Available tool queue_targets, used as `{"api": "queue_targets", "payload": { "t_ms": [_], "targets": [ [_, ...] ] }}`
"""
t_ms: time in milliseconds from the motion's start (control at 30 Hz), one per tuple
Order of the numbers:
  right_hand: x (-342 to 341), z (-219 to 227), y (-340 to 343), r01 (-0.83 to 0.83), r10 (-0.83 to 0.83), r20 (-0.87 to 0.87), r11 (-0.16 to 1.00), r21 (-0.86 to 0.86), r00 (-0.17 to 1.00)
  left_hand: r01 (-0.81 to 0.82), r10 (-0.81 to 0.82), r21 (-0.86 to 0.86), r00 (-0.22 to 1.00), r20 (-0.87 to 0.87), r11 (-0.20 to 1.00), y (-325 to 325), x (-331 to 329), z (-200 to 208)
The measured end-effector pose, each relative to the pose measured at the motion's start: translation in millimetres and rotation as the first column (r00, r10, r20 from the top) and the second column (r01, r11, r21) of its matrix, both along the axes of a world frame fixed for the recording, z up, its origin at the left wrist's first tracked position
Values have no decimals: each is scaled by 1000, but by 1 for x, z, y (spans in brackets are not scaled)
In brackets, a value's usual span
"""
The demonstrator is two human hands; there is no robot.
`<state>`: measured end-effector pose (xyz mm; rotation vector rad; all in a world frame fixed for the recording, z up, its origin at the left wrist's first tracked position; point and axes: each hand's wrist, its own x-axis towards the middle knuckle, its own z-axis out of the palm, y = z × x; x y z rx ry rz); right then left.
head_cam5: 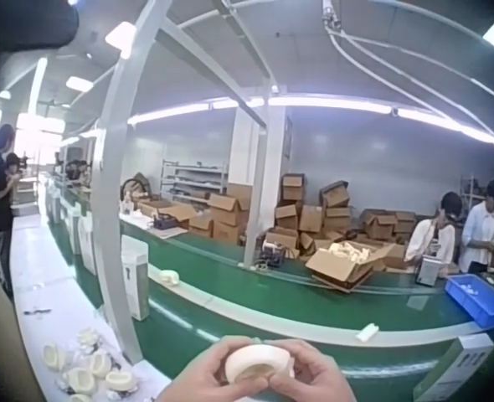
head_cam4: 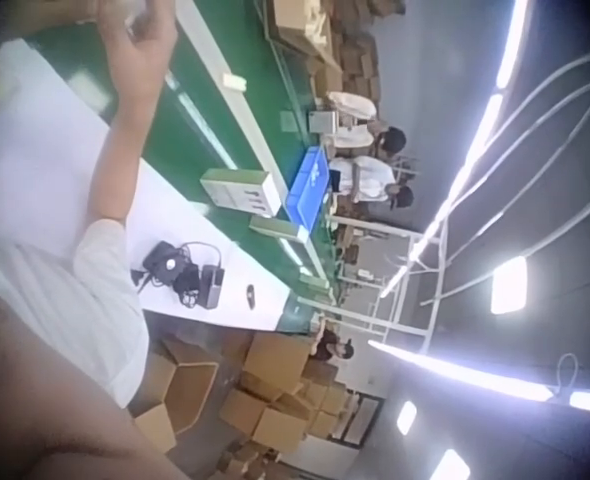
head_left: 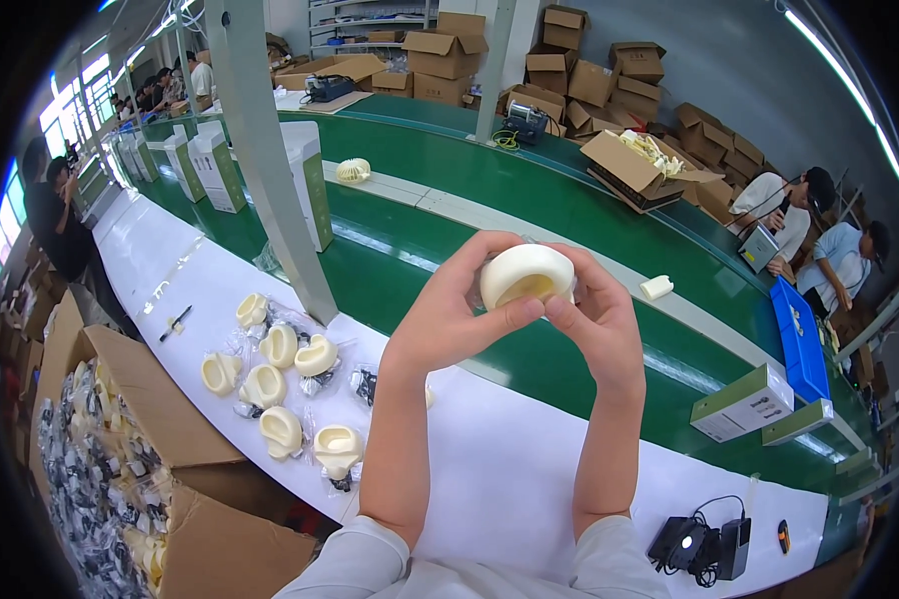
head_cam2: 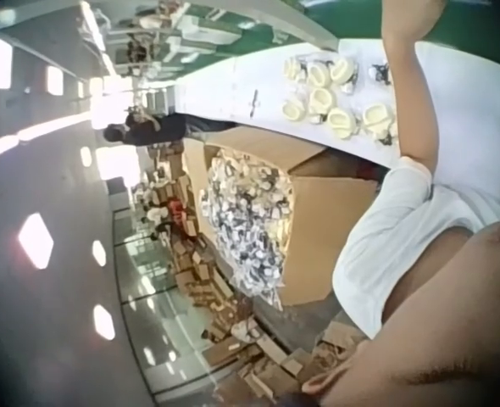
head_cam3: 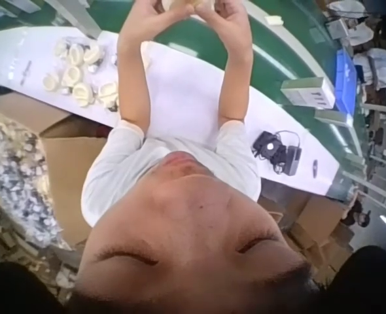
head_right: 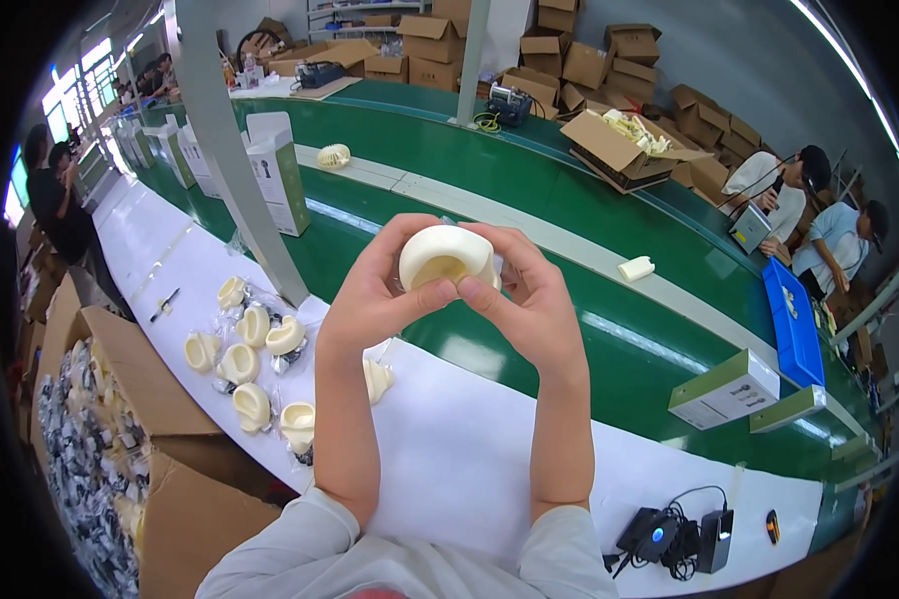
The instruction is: The person takes parts from a large cardboard box, fits foam pieces around the packaged components by hand, and packs them into product boxes before closing the flaps.
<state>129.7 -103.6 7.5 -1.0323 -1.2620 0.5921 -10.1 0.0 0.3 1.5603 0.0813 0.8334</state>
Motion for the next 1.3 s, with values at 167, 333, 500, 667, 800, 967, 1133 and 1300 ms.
{"api": "queue_targets", "payload": {
  "t_ms": [167,333,500,667,800,967,1133,1300],
  "targets": [
    [1,-1,1,1,-1,16,1000,19,1000,-8,8,19,1000,13,1000,0,1,0],
    [1,-2,1,20,-21,21,1000,14,1000,27,-27,-3,999,30,1000,2,4,-4],
    [1,-4,4,26,-26,22,1000,-2,999,16,-17,23,1000,18,1000,5,3,-5],
    [2,-3,3,31,-30,27,999,-30,999,12,-12,13,1000,-2,1000,5,2,-4],
    [4,-2,1,37,-36,41,998,-43,999,13,-13,7,1000,-18,1000,3,2,-3],
    [3,-2,1,23,-21,22,997,-69,1000,9,-9,26,999,-36,1000,4,1,-4],
    [3,-3,1,13,-11,26,998,-66,1000,20,-19,39,999,-36,999,6,1,-6],
    [6,-4,4,-3,5,40,997,-72,999,15,-13,67,1000,-22,998,7,1,-4]
  ]
}}
